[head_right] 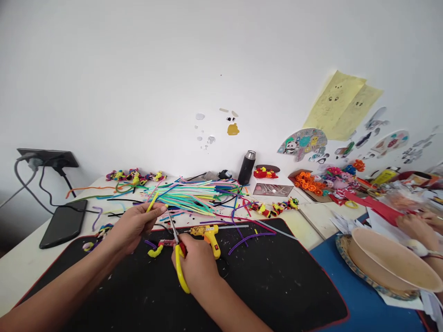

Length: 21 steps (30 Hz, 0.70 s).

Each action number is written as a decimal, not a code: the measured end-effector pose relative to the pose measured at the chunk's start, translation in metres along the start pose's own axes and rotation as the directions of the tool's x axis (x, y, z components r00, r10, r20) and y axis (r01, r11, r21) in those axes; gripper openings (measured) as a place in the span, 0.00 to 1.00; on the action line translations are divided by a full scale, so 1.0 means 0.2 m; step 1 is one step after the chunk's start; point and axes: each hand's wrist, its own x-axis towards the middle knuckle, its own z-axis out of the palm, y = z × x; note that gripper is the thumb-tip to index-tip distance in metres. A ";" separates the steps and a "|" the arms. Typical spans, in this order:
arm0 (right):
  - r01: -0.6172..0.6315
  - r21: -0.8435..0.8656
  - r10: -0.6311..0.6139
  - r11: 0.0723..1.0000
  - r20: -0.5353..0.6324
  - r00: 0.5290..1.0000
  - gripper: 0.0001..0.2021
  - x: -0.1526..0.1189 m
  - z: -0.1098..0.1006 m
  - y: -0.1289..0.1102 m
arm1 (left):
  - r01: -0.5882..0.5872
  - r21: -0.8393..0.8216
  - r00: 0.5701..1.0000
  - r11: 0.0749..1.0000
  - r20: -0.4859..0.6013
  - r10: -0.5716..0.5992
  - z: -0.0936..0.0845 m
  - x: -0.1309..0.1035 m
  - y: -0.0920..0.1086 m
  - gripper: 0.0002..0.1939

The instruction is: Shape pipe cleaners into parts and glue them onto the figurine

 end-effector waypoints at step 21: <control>0.141 -0.443 -0.037 0.886 0.234 0.972 0.15 0.10 -0.07 -0.12 | 0.189 0.307 0.977 0.933 0.039 -0.210 -0.24 0.14 0.02 0.33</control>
